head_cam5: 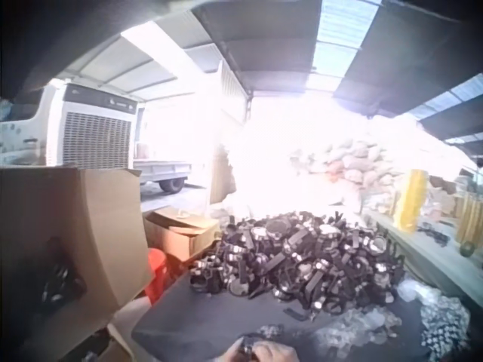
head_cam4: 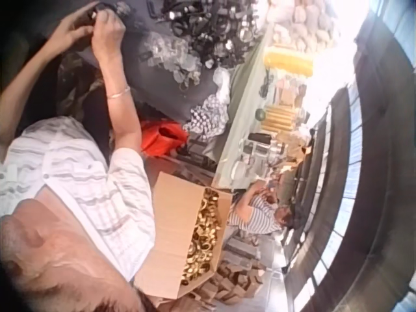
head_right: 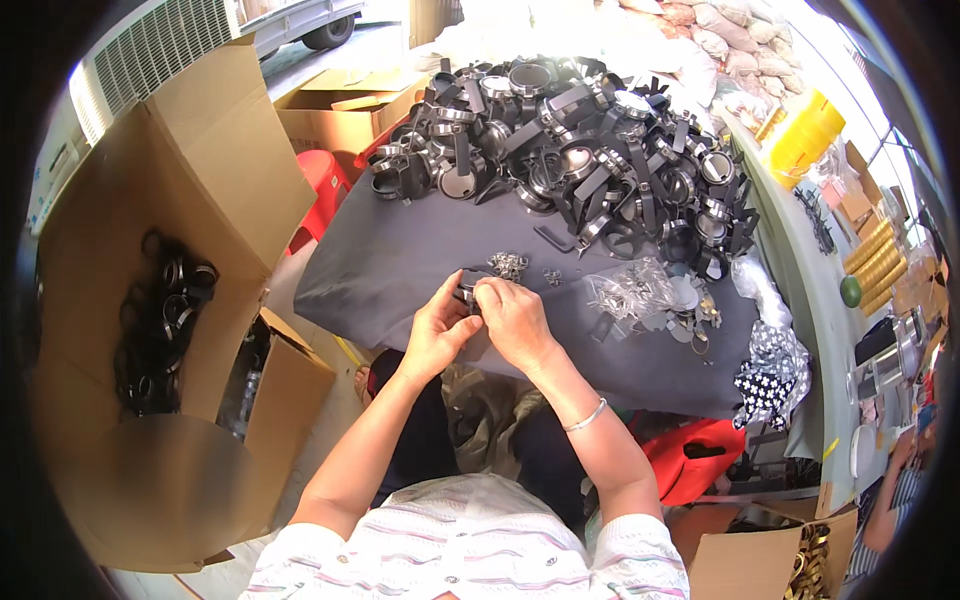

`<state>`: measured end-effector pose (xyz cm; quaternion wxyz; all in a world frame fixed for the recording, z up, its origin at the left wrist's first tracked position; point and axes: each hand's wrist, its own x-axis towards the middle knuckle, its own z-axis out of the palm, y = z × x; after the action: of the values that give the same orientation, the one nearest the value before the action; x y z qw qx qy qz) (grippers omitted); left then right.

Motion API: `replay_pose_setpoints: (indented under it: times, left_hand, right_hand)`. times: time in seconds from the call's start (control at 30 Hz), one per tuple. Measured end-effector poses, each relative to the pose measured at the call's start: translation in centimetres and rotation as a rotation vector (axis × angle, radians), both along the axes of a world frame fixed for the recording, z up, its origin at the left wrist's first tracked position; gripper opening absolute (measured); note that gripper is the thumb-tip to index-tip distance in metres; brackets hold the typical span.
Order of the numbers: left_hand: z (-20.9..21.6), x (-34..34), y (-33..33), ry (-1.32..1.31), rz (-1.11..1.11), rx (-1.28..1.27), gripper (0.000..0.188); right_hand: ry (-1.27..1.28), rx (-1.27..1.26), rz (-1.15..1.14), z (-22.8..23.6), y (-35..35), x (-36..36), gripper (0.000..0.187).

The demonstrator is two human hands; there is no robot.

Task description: The person assembles clamp components by hand, fitting metal plates and fasteners onto plastic bases, and places the completed assemblies into a cardboard box.

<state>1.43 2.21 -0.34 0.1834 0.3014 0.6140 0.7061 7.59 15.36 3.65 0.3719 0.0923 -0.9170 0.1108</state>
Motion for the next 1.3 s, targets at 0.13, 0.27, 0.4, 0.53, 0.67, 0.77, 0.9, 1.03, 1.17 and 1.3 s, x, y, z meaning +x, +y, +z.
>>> replay_pose_setpoints:
  times: [0.13,0.27,0.4,0.53,0.67,0.77,0.9,1.03,1.17,1.3]
  left_hand:
    - [0.5,0.2,-0.1,-0.006,-0.015,0.006,0.066]
    - [-0.6,-0.2,-0.2,0.045,-0.021,0.034,0.068]
    - [-0.1,0.0,-0.1,0.03,-0.019,0.027,0.063]
    - [0.3,0.0,-0.2,0.022,-0.012,-0.001,0.059]
    - [0.3,-0.1,-0.1,0.004,-0.021,0.025,0.056]
    - [0.5,-0.1,-0.1,-0.06,-0.021,0.026,0.049]
    - [0.6,-0.2,0.2,-0.092,-0.004,0.04,0.035]
    - [0.5,-0.1,0.6,-0.094,0.085,0.027,0.022]
    - [0.5,0.0,1.0,-0.061,0.132,0.045,0.018]
    - [0.9,0.1,1.3,-0.064,0.171,0.025,0.015]
  right_hand:
    - [0.016,-0.008,0.008,-0.1,0.0,0.1,0.013]
    - [0.005,0.039,0.028,0.0,-0.1,0.1,0.013]
    - [0.006,0.065,0.038,-0.2,0.1,0.1,0.013]
    - [0.037,0.001,0.043,-0.5,-0.1,0.1,0.012]
    - [0.054,-0.05,0.049,-0.8,-0.1,-0.1,0.012]
    - [0.068,-0.153,0.101,-1.0,0.1,-0.3,0.011]
    - [0.075,-0.045,0.053,-0.6,-0.2,0.0,0.009]
    - [0.07,-0.052,0.066,-0.9,-0.3,-0.1,0.009]
    - [0.063,-0.121,0.105,-0.7,-0.2,0.2,0.01]
    - [0.083,-0.284,-0.02,0.0,2.0,0.6,0.009]
